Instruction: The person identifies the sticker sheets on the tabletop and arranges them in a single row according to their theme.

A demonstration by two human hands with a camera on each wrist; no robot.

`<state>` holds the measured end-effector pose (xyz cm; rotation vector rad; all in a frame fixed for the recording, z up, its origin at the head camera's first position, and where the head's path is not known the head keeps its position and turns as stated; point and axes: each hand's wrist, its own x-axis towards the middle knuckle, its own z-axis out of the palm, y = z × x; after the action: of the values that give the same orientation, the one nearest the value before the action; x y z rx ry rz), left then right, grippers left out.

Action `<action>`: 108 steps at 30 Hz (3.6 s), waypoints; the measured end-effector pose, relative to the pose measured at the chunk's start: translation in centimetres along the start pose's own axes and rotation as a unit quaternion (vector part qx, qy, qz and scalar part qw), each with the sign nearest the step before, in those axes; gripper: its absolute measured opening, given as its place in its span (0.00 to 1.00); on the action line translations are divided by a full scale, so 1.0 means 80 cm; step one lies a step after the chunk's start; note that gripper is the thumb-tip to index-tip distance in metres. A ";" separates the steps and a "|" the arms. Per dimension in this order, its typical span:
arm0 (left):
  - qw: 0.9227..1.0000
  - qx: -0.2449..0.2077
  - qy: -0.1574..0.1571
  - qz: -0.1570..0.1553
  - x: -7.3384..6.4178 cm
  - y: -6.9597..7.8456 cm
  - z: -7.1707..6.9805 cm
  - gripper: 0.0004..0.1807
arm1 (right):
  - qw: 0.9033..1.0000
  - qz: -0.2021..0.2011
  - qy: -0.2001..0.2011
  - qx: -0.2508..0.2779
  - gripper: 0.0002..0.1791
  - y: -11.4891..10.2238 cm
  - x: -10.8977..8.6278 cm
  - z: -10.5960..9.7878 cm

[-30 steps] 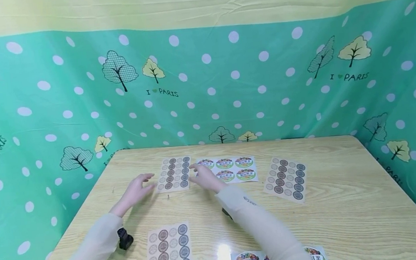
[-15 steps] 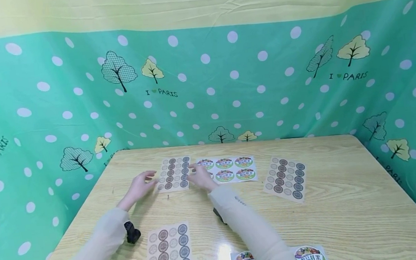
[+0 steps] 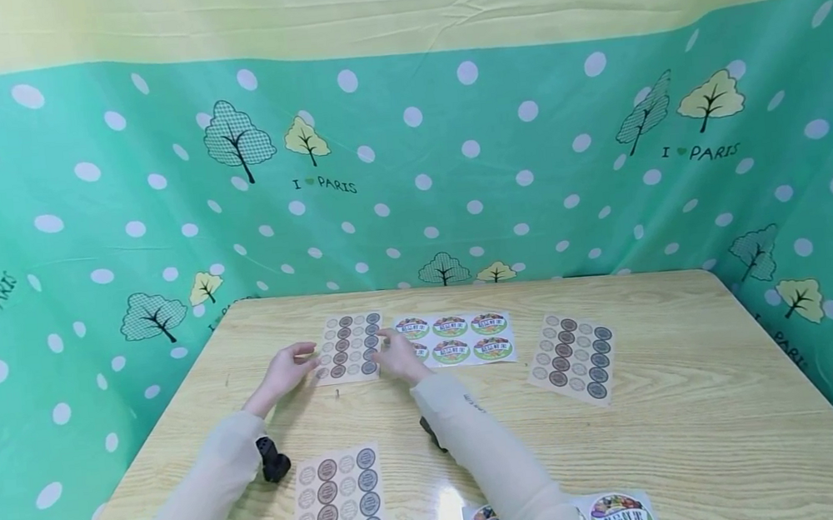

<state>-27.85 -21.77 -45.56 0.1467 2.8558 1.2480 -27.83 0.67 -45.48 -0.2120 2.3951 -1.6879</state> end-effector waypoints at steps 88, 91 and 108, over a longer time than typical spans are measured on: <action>0.925 -0.338 -0.006 -0.173 -0.028 -0.009 -0.027 0.26 | 0.953 0.142 0.013 0.266 0.30 -0.026 -0.024 0.034; 0.925 -0.338 -0.006 -0.173 -0.034 -0.014 -0.031 0.27 | 0.952 0.135 0.007 0.276 0.30 -0.028 -0.027 0.040; 0.927 -0.335 -0.013 -0.170 -0.071 -0.036 -0.061 0.29 | 0.943 0.136 -0.025 0.303 0.32 -0.039 -0.049 0.079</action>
<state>-22.70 -27.84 -44.48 -0.3245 2.1262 1.9890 -22.48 -5.26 -44.29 0.1632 1.6604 -2.1323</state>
